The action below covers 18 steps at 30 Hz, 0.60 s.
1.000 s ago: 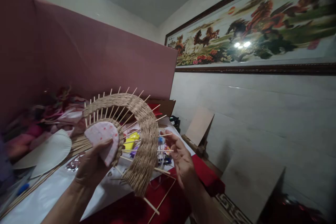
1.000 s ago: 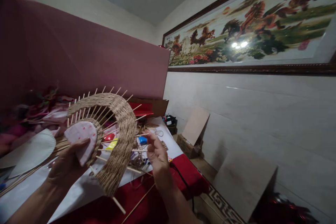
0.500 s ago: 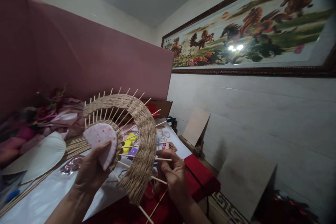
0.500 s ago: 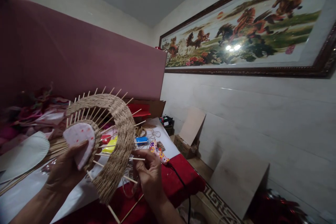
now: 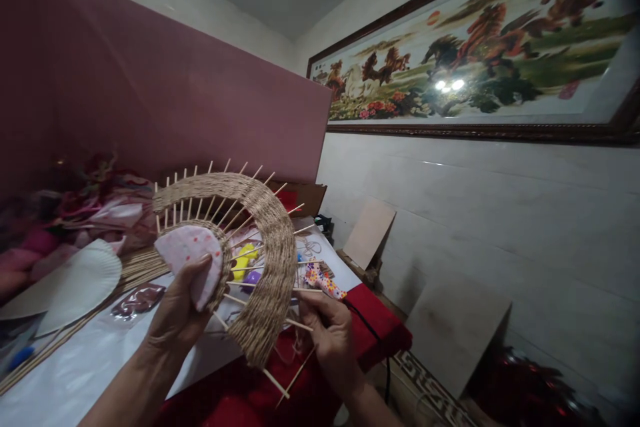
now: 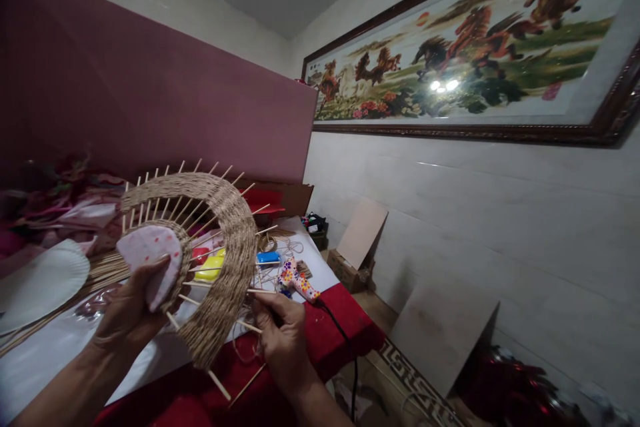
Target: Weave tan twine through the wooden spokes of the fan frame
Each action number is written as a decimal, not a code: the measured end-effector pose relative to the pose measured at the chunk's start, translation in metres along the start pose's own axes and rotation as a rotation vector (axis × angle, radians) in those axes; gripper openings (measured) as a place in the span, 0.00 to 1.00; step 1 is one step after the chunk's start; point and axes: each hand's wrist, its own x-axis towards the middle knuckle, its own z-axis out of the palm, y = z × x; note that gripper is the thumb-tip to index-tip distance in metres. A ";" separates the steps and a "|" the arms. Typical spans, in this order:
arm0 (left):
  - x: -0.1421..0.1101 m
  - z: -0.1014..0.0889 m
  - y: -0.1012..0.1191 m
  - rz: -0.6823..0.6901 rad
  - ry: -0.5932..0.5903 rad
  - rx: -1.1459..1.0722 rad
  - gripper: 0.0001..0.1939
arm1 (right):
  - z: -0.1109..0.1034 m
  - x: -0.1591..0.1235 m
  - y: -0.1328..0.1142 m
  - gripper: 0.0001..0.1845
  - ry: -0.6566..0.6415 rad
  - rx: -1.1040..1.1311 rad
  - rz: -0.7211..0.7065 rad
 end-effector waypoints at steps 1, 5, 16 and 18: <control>0.001 -0.001 0.000 0.007 -0.007 0.008 0.04 | -0.003 0.000 0.001 0.10 -0.001 -0.028 -0.041; 0.002 -0.001 0.001 0.044 -0.010 0.017 0.06 | -0.019 -0.001 0.002 0.12 -0.043 -0.131 -0.124; 0.008 -0.004 -0.004 0.085 0.009 -0.006 0.07 | -0.022 -0.016 -0.023 0.12 -0.172 -0.606 -0.377; 0.007 -0.004 -0.005 0.076 0.011 -0.007 0.06 | -0.018 -0.018 -0.025 0.13 -0.211 -0.671 -0.443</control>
